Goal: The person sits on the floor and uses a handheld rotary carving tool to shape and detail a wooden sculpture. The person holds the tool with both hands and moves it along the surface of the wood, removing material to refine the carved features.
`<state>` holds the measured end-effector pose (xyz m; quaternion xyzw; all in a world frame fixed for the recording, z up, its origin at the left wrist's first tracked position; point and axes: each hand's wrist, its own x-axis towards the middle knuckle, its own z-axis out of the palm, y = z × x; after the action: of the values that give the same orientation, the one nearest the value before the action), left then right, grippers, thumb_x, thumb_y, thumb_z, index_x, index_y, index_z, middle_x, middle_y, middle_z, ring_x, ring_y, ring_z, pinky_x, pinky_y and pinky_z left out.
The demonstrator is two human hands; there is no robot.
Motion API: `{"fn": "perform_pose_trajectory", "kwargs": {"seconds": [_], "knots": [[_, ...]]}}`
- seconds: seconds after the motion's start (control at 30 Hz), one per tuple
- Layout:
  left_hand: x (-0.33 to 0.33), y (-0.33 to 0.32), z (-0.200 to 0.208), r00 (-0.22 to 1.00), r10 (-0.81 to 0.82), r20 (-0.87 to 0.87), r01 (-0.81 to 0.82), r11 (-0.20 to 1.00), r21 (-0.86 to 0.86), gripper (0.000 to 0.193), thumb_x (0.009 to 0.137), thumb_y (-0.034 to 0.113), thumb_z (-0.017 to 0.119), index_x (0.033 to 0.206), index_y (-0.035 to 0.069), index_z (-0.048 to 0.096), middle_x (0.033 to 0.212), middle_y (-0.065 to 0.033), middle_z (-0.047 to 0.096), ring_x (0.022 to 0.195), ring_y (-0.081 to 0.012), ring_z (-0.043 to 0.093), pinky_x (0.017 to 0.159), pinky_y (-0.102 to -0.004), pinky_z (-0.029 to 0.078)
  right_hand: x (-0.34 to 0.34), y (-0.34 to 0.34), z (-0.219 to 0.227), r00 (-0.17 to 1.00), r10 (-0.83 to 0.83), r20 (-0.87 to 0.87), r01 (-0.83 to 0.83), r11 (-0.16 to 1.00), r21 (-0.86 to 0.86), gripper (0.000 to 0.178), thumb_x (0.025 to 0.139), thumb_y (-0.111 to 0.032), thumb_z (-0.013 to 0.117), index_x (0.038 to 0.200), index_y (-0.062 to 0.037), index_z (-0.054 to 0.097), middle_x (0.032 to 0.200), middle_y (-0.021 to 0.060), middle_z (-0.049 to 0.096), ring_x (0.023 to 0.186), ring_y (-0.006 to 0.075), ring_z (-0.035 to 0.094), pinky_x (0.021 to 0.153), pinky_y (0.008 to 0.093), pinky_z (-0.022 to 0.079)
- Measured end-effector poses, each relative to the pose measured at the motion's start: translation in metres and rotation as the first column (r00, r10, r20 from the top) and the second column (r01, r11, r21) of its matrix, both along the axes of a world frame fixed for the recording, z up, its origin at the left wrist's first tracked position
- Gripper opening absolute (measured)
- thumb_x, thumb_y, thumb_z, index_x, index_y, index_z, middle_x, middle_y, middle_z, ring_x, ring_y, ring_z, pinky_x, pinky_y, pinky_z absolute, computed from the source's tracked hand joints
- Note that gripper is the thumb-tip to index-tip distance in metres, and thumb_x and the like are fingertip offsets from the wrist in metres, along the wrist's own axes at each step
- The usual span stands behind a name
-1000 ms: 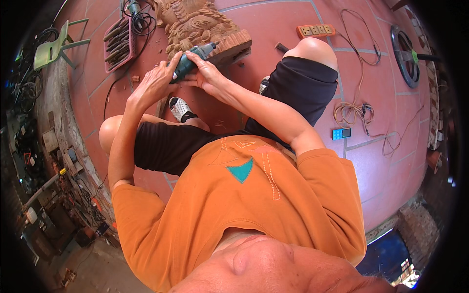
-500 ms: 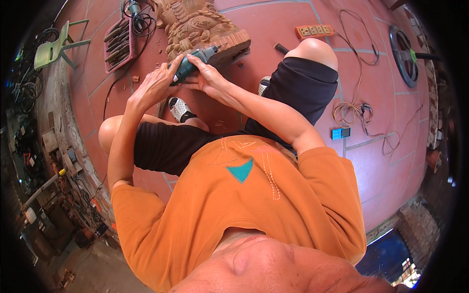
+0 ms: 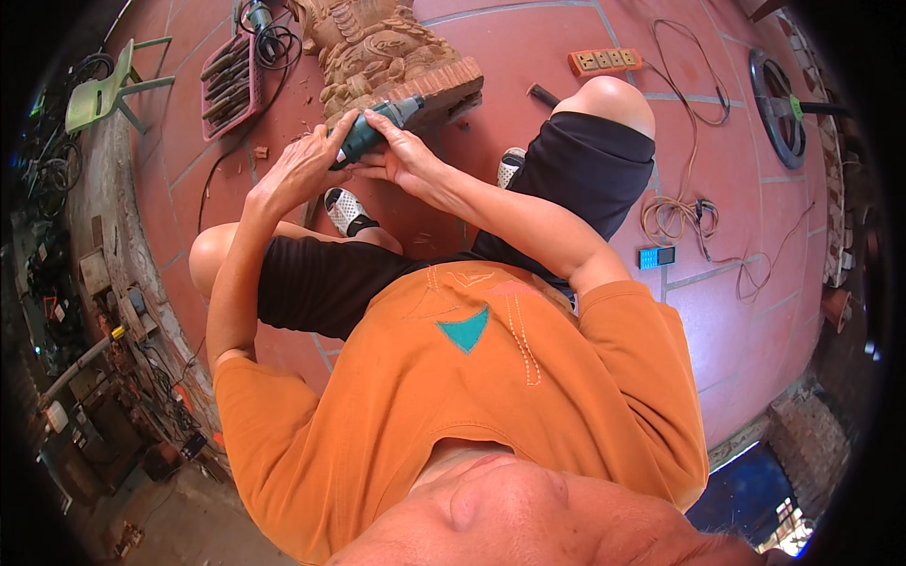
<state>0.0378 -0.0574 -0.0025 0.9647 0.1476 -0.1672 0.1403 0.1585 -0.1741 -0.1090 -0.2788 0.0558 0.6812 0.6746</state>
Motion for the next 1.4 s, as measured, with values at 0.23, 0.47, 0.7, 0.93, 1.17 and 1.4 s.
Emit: {"fn": "perform_pose_trajectory", "kwargs": {"seconds": [0.23, 0.47, 0.7, 0.93, 1.17, 1.4], "knots": [[0.001, 0.000, -0.002, 1.000, 0.023, -0.005, -0.023, 0.999, 0.022, 0.093, 0.077, 0.017, 0.076, 0.153, 0.013, 0.023, 0.106, -0.0277, 0.058, 0.098, -0.0444, 0.063, 0.082, -0.0500, 0.052, 0.001, 0.004, -0.003, 1.000, 0.003, 0.015, -0.003, 1.000, 0.001, 0.041, 0.090, -0.045, 0.069, 0.114, -0.0126, 0.062, 0.102, 0.0064, 0.068, 0.088, 0.0282, 0.069, 0.080, 0.0501, 0.059], [0.003, 0.002, -0.002, 1.000, 0.025, 0.009, -0.026, 0.998, 0.054, 0.094, 0.076, 0.012, 0.074, 0.153, 0.013, 0.021, 0.104, -0.0275, 0.058, 0.095, -0.0449, 0.063, 0.080, -0.0502, 0.052, 0.003, 0.010, -0.002, 0.999, -0.022, 0.030, 0.022, 1.000, 0.003, 0.041, 0.090, -0.045, 0.069, 0.112, -0.0109, 0.061, 0.102, 0.0070, 0.069, 0.088, 0.0290, 0.070, 0.081, 0.0511, 0.059], [0.004, 0.005, -0.005, 1.000, 0.026, 0.016, -0.027, 0.997, 0.076, 0.095, 0.076, 0.009, 0.073, 0.154, 0.013, 0.018, 0.104, -0.0275, 0.058, 0.094, -0.0453, 0.063, 0.080, -0.0504, 0.052, 0.006, 0.017, -0.004, 0.999, -0.031, 0.021, 0.030, 0.999, 0.024, 0.039, 0.089, -0.044, 0.070, 0.111, -0.0118, 0.062, 0.099, 0.0058, 0.069, 0.089, 0.0295, 0.070, 0.082, 0.0529, 0.058], [0.006, 0.008, -0.005, 0.999, 0.036, 0.012, -0.037, 0.996, 0.078, 0.095, 0.076, 0.009, 0.073, 0.154, 0.013, 0.019, 0.104, -0.0275, 0.058, 0.096, -0.0454, 0.062, 0.080, -0.0504, 0.053, 0.008, 0.021, -0.005, 0.998, -0.052, 0.031, 0.052, 0.999, 0.010, 0.040, 0.089, -0.043, 0.071, 0.111, -0.0118, 0.062, 0.102, 0.0065, 0.068, 0.092, 0.0323, 0.069, 0.082, 0.0550, 0.058], [0.005, 0.003, -0.002, 1.000, 0.030, 0.006, -0.030, 0.998, 0.059, 0.093, 0.076, 0.010, 0.073, 0.153, 0.013, 0.021, 0.102, -0.0269, 0.058, 0.094, -0.0441, 0.063, 0.080, -0.0496, 0.053, 0.007, 0.014, -0.005, 1.000, -0.016, 0.027, 0.016, 1.000, 0.025, 0.039, 0.091, -0.042, 0.069, 0.114, -0.0116, 0.061, 0.102, 0.0065, 0.068, 0.092, 0.0306, 0.069, 0.081, 0.0517, 0.058], [0.001, 0.003, -0.006, 1.000, 0.001, 0.030, -0.002, 0.999, 0.034, 0.091, 0.077, 0.014, 0.073, 0.153, 0.011, 0.023, 0.105, -0.0284, 0.058, 0.096, -0.0441, 0.063, 0.080, -0.0499, 0.052, 0.003, 0.005, -0.003, 1.000, 0.004, 0.029, -0.004, 1.000, 0.015, 0.039, 0.091, -0.043, 0.068, 0.114, -0.0127, 0.062, 0.102, 0.0066, 0.069, 0.091, 0.0293, 0.070, 0.080, 0.0494, 0.058]]}}
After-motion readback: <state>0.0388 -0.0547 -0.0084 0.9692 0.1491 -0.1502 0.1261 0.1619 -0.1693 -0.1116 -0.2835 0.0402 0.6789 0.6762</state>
